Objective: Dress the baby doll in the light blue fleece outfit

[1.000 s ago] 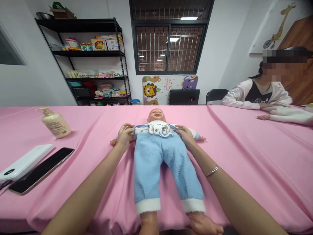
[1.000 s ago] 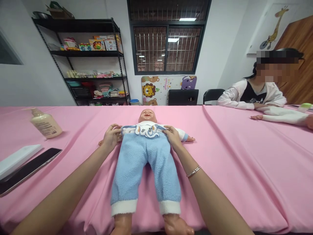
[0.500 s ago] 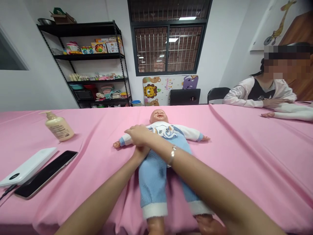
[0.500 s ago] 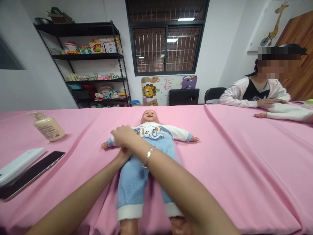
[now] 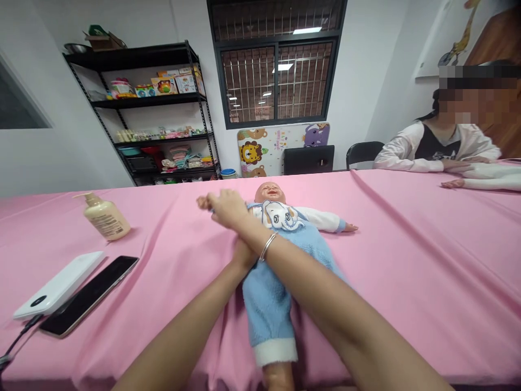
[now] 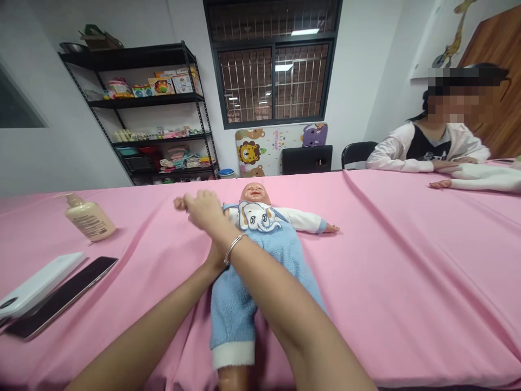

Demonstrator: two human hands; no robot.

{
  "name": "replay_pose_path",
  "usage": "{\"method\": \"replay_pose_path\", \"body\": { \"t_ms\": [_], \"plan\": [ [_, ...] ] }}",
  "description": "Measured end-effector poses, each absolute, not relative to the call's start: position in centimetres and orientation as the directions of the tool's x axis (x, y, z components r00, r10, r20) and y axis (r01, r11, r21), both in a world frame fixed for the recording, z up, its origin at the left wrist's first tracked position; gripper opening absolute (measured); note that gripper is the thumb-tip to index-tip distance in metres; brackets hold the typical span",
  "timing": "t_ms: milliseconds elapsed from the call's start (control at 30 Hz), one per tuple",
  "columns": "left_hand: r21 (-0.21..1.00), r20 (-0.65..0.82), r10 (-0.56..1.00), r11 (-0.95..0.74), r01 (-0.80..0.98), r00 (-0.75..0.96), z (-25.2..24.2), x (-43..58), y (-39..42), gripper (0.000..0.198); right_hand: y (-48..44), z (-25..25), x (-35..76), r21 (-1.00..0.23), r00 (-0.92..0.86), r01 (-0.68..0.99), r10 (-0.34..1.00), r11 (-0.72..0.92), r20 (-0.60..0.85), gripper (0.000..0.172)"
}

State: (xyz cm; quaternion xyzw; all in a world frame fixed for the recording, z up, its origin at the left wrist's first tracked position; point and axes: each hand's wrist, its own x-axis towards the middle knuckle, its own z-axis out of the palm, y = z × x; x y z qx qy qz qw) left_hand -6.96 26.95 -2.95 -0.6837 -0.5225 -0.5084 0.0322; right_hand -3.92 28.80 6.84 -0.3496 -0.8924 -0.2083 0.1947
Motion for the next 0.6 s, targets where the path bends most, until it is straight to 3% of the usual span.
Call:
{"method": "replay_pose_path", "body": {
  "t_ms": [33,100,167,200,267,333,433,500,600],
  "plan": [
    [0.45,0.746,0.665,-0.461,0.765,-0.038,-2.8,-6.8,26.8,0.045,30.0,7.8,-3.6,0.148,-0.636,0.725,0.571,0.673,0.519,0.034],
    [0.365,0.792,0.61,-0.453,0.813,-0.015,-2.6,-6.5,26.7,0.053,32.6,9.0,-2.6,-0.232,-0.456,0.721,0.699,0.653,0.551,0.039],
    [0.307,0.829,0.558,-0.421,0.853,-0.023,-2.4,-6.4,26.6,0.059,34.5,9.2,-1.2,-0.492,-0.429,0.565,0.745,0.662,0.511,0.033],
    [0.295,0.839,0.543,-0.41,0.863,-0.029,-2.3,-6.4,26.6,0.059,35.2,9.0,-0.6,-0.546,-0.501,0.458,0.711,0.701,0.493,0.025],
    [0.272,0.858,0.512,-0.404,0.873,-0.031,-1.8,-6.6,26.4,0.059,35.7,8.6,0.6,-0.576,-0.696,0.241,0.553,0.781,0.458,0.015],
    [0.269,0.877,0.48,-0.416,0.869,-0.042,-1.1,-7.0,26.2,0.061,35.3,8.5,1.6,-0.58,-0.823,0.134,0.417,0.803,0.387,0.027],
    [0.372,0.853,0.505,-0.416,0.83,-0.129,-0.1,-7.6,25.9,0.063,34.0,9.2,2.9,-0.634,-0.871,0.221,0.443,0.741,0.214,0.048],
    [0.458,0.785,0.589,-0.342,0.821,-0.192,0.4,-7.9,25.8,0.054,33.0,9.9,3.5,-0.625,-0.861,0.336,0.498,0.705,0.099,0.06],
    [0.483,0.62,0.769,-0.221,0.847,-0.154,1.2,-8.4,25.6,0.022,32.1,10.8,3.5,-0.454,-0.833,0.467,0.55,0.759,0.061,0.053]
  ]
}}
